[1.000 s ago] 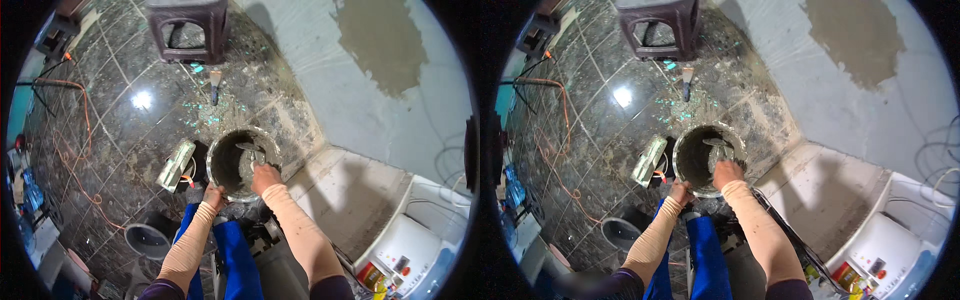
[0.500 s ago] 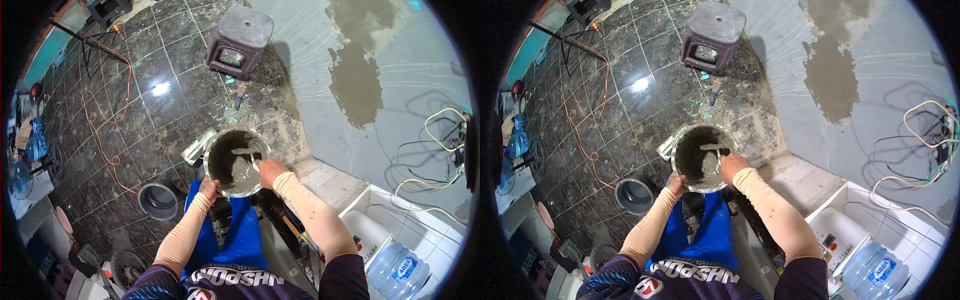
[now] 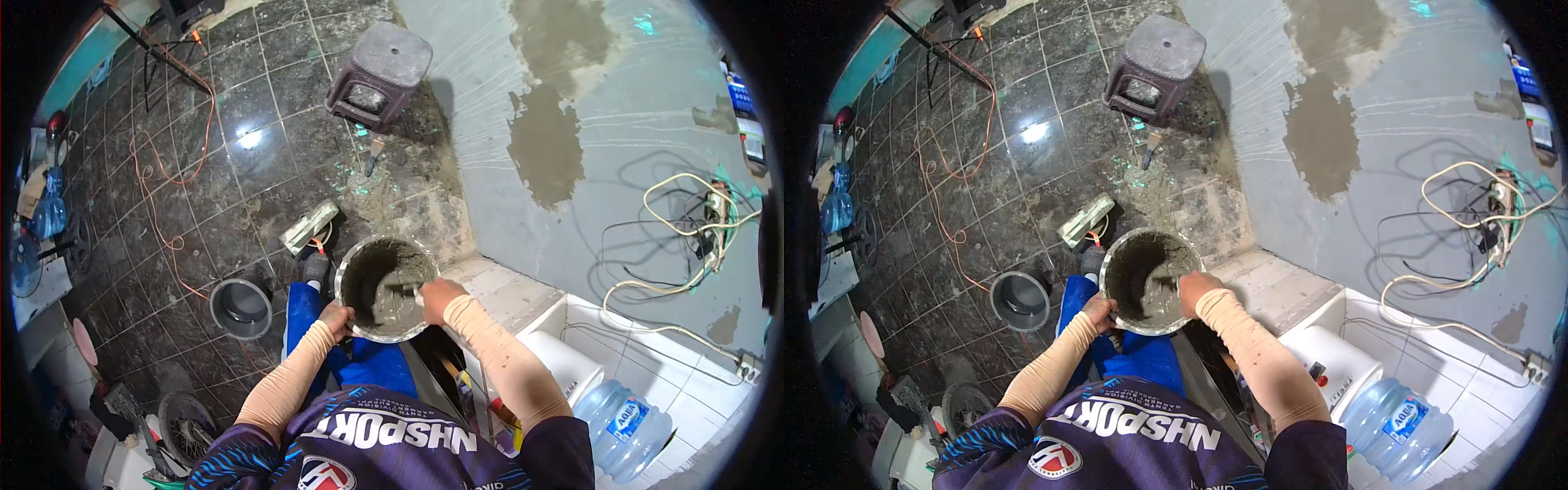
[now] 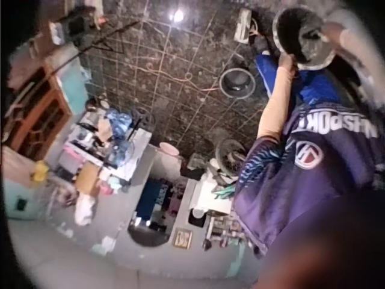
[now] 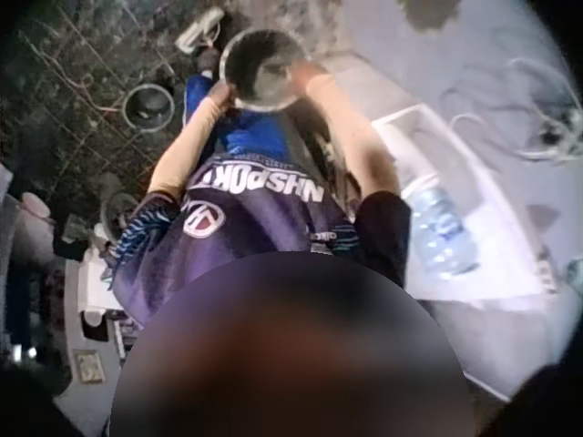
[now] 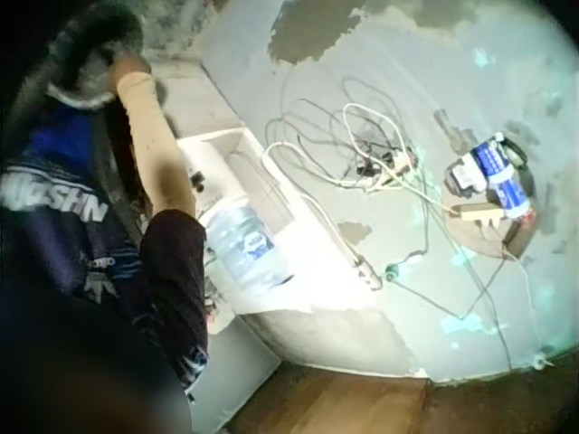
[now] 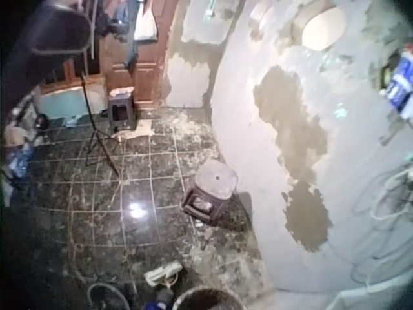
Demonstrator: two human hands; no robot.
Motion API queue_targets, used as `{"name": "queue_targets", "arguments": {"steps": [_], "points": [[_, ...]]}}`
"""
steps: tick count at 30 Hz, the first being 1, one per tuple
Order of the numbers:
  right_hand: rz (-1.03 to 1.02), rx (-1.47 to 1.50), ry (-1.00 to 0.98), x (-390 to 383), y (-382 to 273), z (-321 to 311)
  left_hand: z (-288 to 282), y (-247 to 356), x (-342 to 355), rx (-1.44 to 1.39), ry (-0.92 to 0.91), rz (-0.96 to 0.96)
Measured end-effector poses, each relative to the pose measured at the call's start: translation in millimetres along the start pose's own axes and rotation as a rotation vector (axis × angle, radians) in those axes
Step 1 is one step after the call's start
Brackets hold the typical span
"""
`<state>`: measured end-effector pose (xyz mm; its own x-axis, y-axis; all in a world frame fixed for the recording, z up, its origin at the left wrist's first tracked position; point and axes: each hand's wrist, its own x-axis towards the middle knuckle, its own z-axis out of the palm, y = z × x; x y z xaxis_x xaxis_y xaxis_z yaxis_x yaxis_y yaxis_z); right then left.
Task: Apply plaster to a concrete wall structure using a trowel and hawk.
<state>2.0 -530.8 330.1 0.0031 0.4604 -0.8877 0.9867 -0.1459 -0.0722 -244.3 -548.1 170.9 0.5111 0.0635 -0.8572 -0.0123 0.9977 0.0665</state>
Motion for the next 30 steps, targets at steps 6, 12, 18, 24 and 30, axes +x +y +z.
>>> {"name": "queue_targets", "arguments": {"steps": [6, 12, 18, 24, 30], "points": [[0.082, 0.157, 0.018, -3.3, -35.0, 38.4, 14.3, -2.7, 0.0, 0.055, -0.038, 0.023], [0.045, 0.135, -0.084, -35.2, -14.3, 17.8, 29.4, 3.2, 7.6, 0.136, -0.026, 0.089], [0.095, 0.208, 0.296, -29.9, -16.0, 17.7, 40.0, 17.6, 12.4, 0.463, 0.109, 0.231], [0.015, 0.072, 0.097, -52.2, -11.9, 37.2, 34.2, 36.2, 12.1, 0.479, 0.103, 0.339], [0.134, 0.192, 0.327, -50.1, 9.7, 22.6, 57.6, 46.4, -8.3, 0.641, 0.185, 0.374]]}}
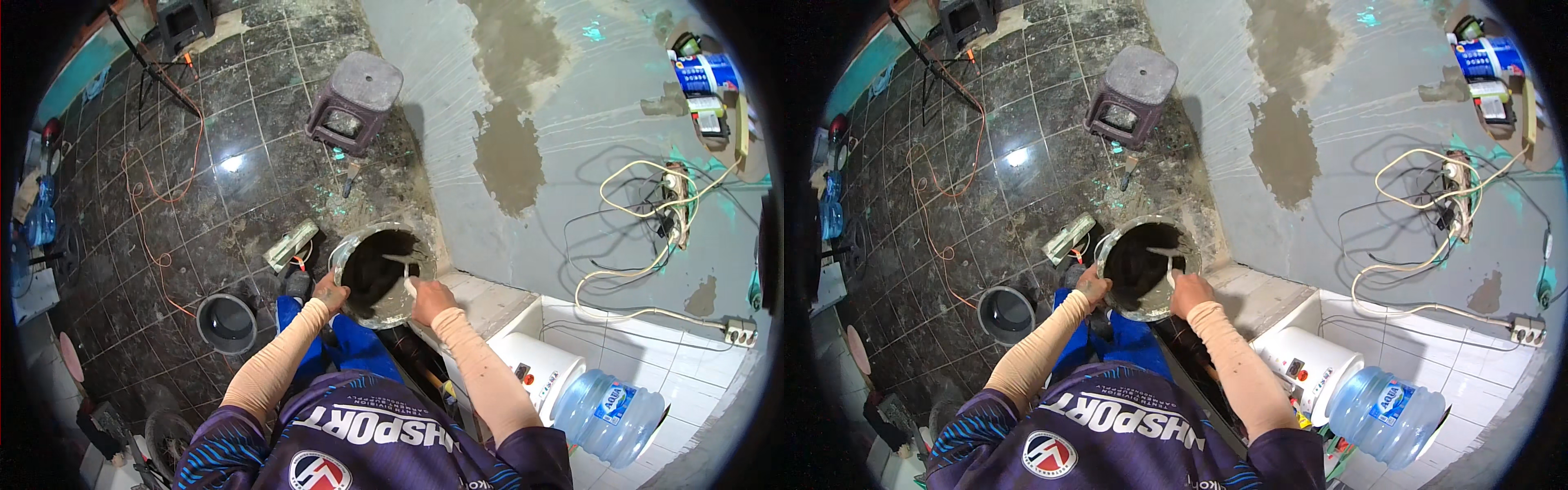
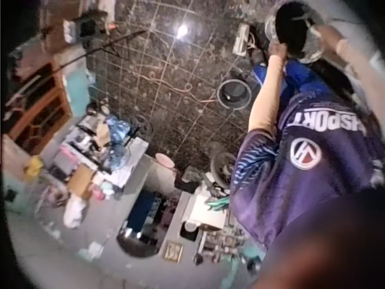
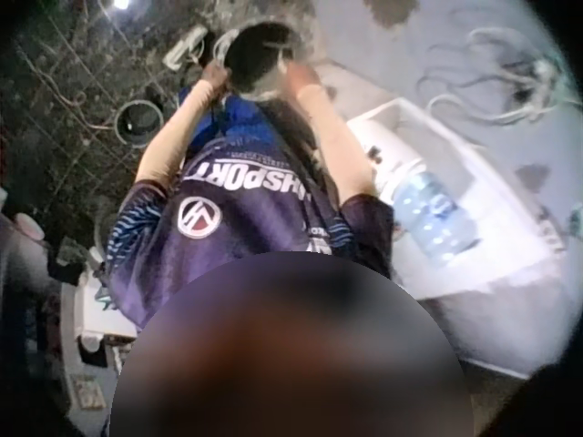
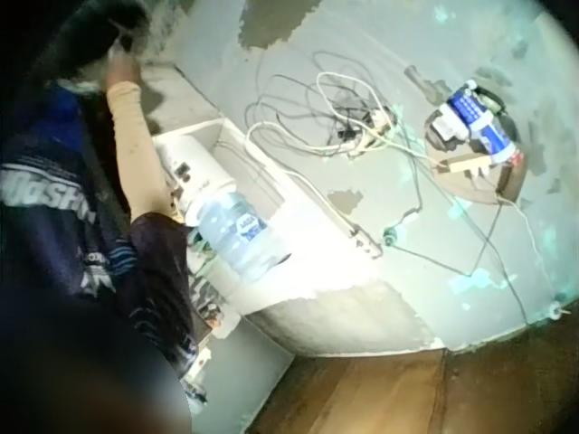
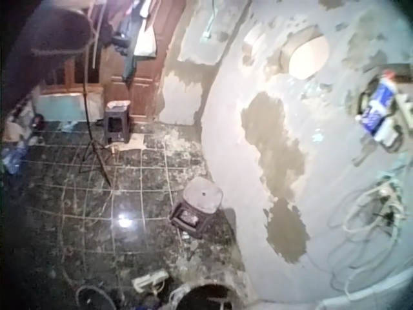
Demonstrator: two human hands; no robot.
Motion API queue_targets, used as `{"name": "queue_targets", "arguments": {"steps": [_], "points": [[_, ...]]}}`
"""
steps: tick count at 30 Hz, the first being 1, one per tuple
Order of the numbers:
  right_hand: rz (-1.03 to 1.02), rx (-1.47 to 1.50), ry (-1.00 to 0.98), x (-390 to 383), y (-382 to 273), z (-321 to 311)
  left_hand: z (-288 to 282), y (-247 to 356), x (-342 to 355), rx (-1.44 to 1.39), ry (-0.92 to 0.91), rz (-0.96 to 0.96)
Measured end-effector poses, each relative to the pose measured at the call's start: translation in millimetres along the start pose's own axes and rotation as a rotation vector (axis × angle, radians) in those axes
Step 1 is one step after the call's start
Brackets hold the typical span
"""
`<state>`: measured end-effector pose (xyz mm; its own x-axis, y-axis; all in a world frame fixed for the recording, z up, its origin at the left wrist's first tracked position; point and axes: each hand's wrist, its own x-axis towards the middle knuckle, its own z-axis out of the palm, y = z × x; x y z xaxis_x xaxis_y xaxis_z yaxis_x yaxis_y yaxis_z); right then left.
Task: Apply plaster to a concrete wall structure using a trowel and hawk.
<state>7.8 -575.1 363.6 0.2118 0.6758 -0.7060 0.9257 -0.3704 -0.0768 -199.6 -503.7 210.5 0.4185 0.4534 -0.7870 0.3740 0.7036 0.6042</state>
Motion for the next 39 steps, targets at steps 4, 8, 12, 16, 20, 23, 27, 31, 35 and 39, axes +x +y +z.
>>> {"name": "queue_targets", "arguments": {"steps": [4, 8, 12, 16, 20, 23, 27, 31, 35, 39], "points": [[0.098, -0.016, 0.069, -5.8, -24.6, 31.3, 9.7, 15.6, -9.6, 0.307, 0.167, 0.231], [0.05, 0.102, 0.015, -22.6, -31.5, 48.6, 18.9, 20.9, -15.8, 0.339, 0.176, 0.193], [-0.034, 0.139, 0.12, -12.0, -19.7, 31.8, 24.8, 21.6, -29.3, 0.417, 0.211, 0.193], [0.067, -0.057, 0.24, 10.9, -23.4, 26.2, 31.7, 26.6, -36.5, 0.35, 0.242, 0.146], [-0.046, -0.282, 0.223, 6.5, -45.2, 51.2, 41.8, 22.9, -35.0, 0.242, 0.311, 0.22], [0.086, -0.054, -0.053, 3.5, -37.9, 51.4, 49.1, 1.4, -38.1, 0.194, 0.25, 0.137], [0.043, -0.166, -0.21, -6.3, -32.0, 42.7, 55.1, -30.3, -30.8, 0.06, 0.185, 0.083], [0.046, -0.197, -0.284, -20.4, -38.0, 42.4, 61.1, -62.2, -32.6, -0.31, -0.007, 0.091], [0.043, -0.218, -0.393, -24.2, -35.5, 44.2, 65.7, -77.8, -34.6, -0.489, -0.07, -0.026], [0.015, -0.285, -0.504, -17.6, -34.5, 45.6, 66.9, -86.4, -41.3, -0.635, -0.07, -0.151]]}}
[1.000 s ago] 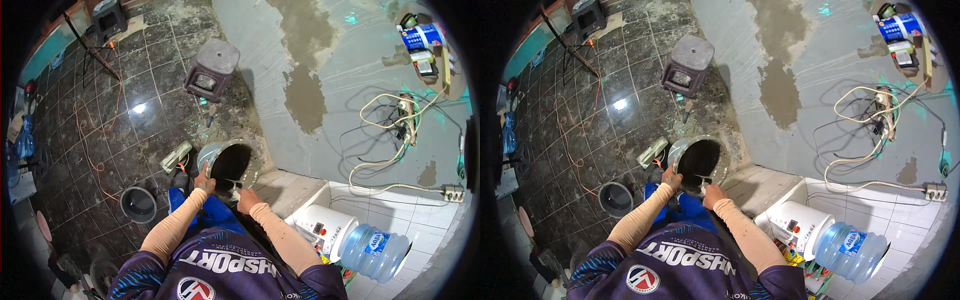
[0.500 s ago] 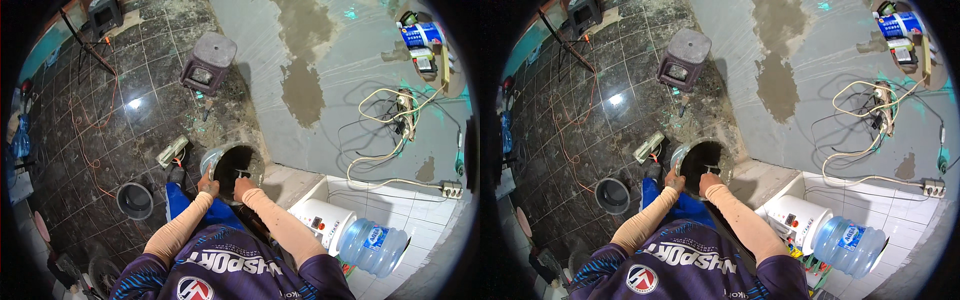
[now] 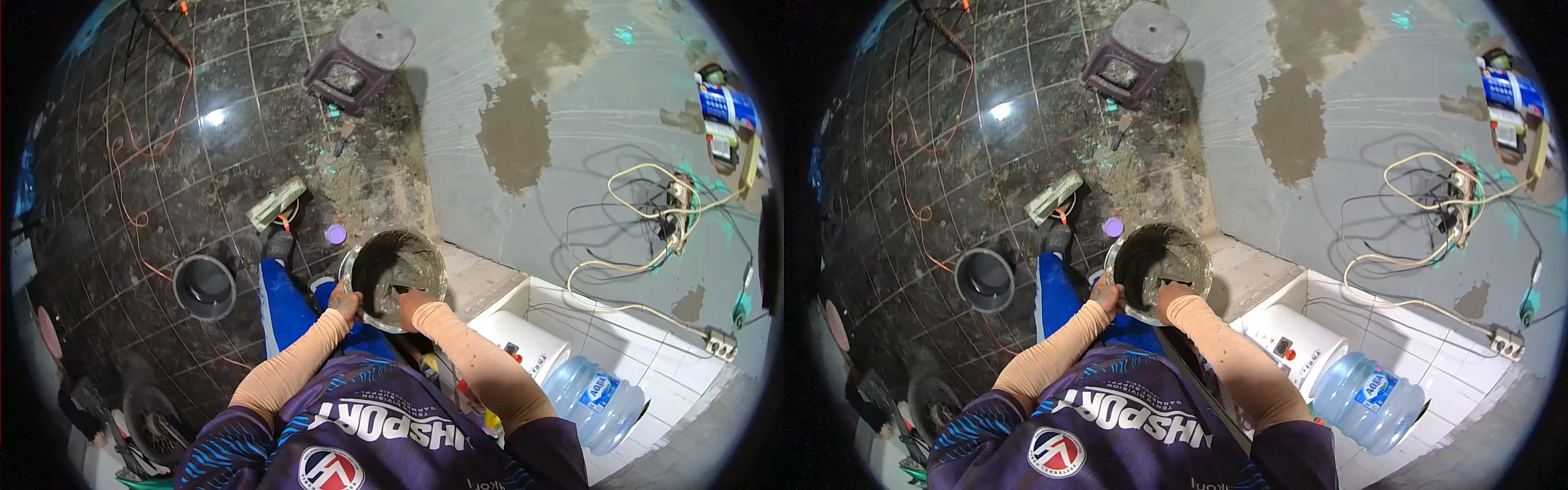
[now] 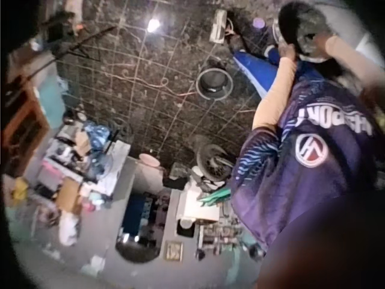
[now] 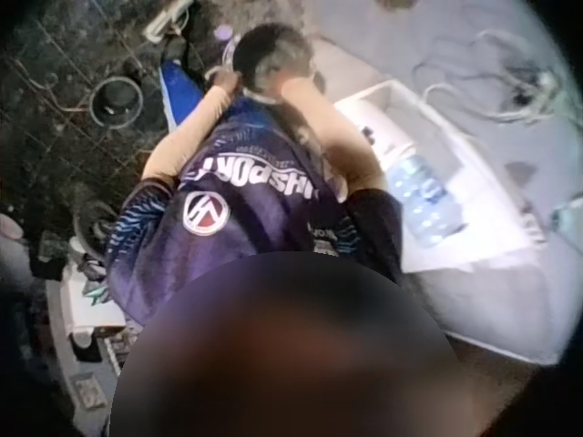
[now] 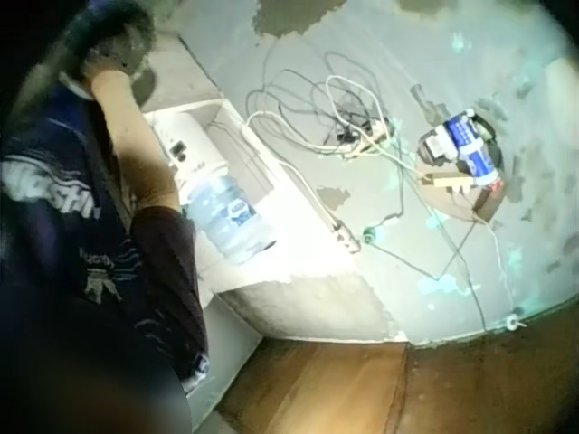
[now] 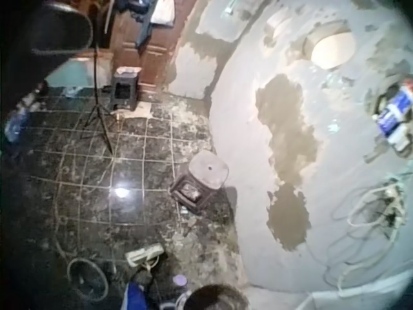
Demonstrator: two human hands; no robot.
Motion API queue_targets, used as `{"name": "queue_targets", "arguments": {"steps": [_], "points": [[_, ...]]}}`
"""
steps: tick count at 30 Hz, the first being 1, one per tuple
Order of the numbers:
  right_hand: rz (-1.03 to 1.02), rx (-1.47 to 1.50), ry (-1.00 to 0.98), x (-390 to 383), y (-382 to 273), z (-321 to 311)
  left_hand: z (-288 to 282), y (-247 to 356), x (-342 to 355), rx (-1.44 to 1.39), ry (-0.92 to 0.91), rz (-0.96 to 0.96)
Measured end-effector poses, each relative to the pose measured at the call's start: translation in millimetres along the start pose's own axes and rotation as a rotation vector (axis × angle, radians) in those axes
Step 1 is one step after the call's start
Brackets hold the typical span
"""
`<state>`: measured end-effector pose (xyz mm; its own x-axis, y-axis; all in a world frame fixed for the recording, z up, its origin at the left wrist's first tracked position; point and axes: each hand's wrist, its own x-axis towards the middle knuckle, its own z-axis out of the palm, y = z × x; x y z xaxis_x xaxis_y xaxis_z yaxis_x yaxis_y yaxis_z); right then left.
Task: Apply plaster to a concrete wall structure using a trowel and hawk.
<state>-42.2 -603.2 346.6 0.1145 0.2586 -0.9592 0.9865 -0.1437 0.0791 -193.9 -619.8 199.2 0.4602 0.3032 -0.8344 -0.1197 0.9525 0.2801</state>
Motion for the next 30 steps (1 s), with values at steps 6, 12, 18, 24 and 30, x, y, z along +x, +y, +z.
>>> {"name": "queue_targets", "arguments": {"steps": [6, 12, 18, 24, 30], "points": [[-0.031, -0.133, -0.024, 14.1, 16.3, -34.6, -3.3, -9.4, 5.2, 0.109, 0.033, -0.047], [0.097, -0.09, 0.099, 20.2, 17.1, -43.4, 1.8, -3.1, 16.0, 0.132, 0.081, 0.05], [0.014, -0.143, 0.015, 22.9, -22.2, -17.5, -0.2, 10.4, 7.6, -0.175, 0.115, 0.03], [-0.092, -0.101, -0.087, 25.7, -21.1, -41.1, -7.7, 11.8, 8.5, -0.088, 0.093, -0.013], [-0.022, 0.024, -0.058, 21.8, 2.1, -75.2, -20.1, 13.2, 15.7, -0.059, 0.137, -0.072]]}}
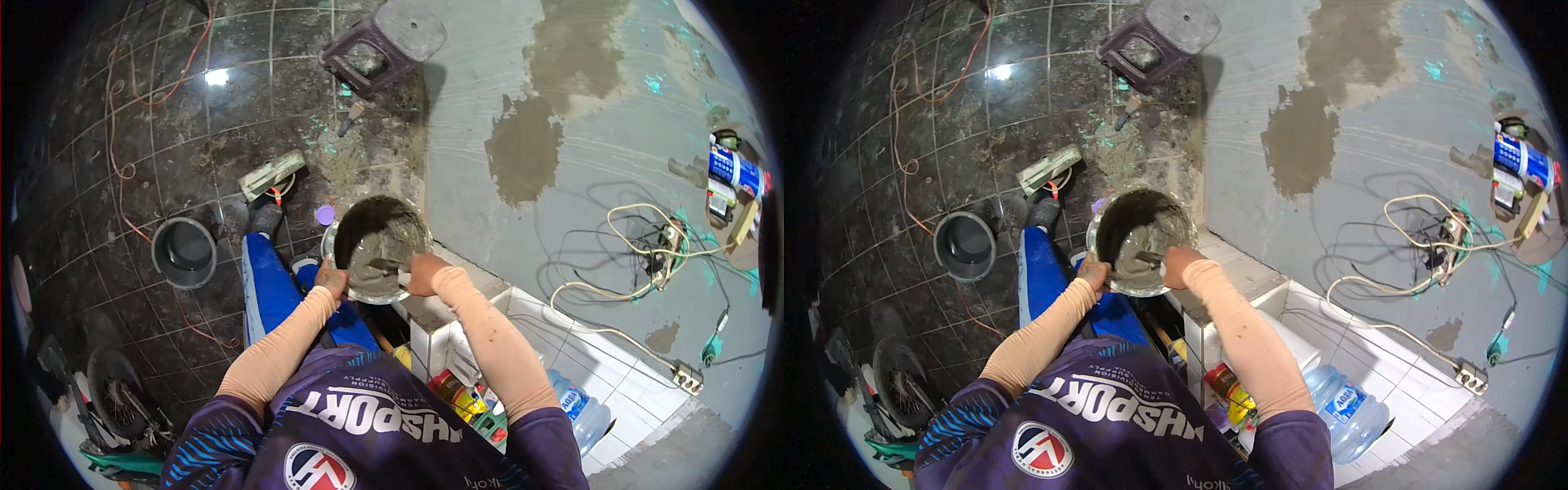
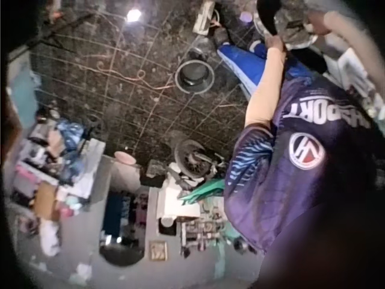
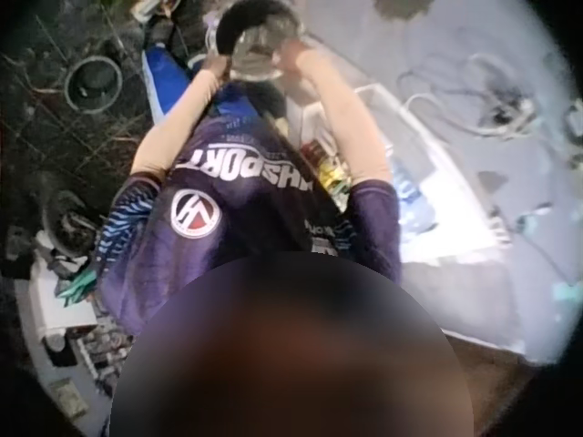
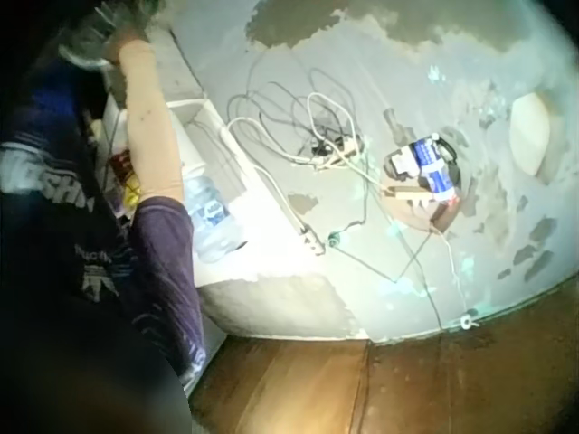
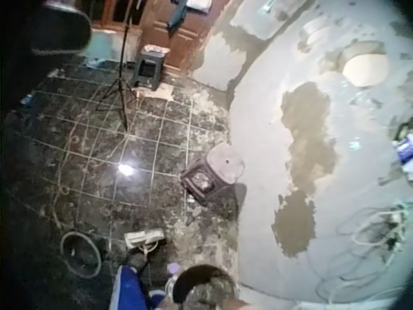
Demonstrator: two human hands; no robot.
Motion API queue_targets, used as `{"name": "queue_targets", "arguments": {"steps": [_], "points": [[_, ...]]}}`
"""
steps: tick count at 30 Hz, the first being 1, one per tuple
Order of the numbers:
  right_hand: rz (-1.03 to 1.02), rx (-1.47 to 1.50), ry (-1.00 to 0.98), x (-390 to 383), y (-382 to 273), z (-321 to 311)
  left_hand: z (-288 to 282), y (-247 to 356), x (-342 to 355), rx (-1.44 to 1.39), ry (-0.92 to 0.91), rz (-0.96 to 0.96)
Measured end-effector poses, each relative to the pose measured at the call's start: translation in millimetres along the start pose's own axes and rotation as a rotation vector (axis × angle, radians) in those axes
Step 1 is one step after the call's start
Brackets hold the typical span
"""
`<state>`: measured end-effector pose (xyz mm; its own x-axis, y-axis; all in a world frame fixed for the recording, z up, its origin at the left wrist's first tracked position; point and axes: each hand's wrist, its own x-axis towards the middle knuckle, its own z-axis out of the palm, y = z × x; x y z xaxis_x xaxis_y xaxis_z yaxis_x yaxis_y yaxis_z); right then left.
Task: Apply plaster to a concrete wall structure using a trowel and hawk.
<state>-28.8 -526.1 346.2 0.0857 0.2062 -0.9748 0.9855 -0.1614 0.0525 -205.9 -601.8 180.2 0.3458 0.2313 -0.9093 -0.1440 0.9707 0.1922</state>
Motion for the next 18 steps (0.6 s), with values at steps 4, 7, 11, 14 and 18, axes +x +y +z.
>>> {"name": "queue_targets", "arguments": {"steps": [4, 7, 11, 14, 18], "points": [[0.06, -0.143, 0.188, 8.3, -6.9, 15.7, 5.1, -5.7, 3.2, 0.138, -0.014, 0.179], [0.074, -0.219, 0.221, 10.6, -13.2, 33.1, 10.3, -10.2, 2.3, 0.109, -0.077, 0.078], [0.083, -0.283, 0.063, 11.1, -40.3, 58.3, 19.1, -13.2, 0.8, 0.307, 0.122, 0.19], [0.014, -0.301, -0.031, 7.9, -46.0, 60.2, 25.5, -15.4, -1.3, 0.183, 0.041, 0.21], [-0.022, -0.197, -0.122, -0.3, -43.5, 55.1, 21.8, -24.4, -5.4, 0.288, 0.038, 0.075]]}}
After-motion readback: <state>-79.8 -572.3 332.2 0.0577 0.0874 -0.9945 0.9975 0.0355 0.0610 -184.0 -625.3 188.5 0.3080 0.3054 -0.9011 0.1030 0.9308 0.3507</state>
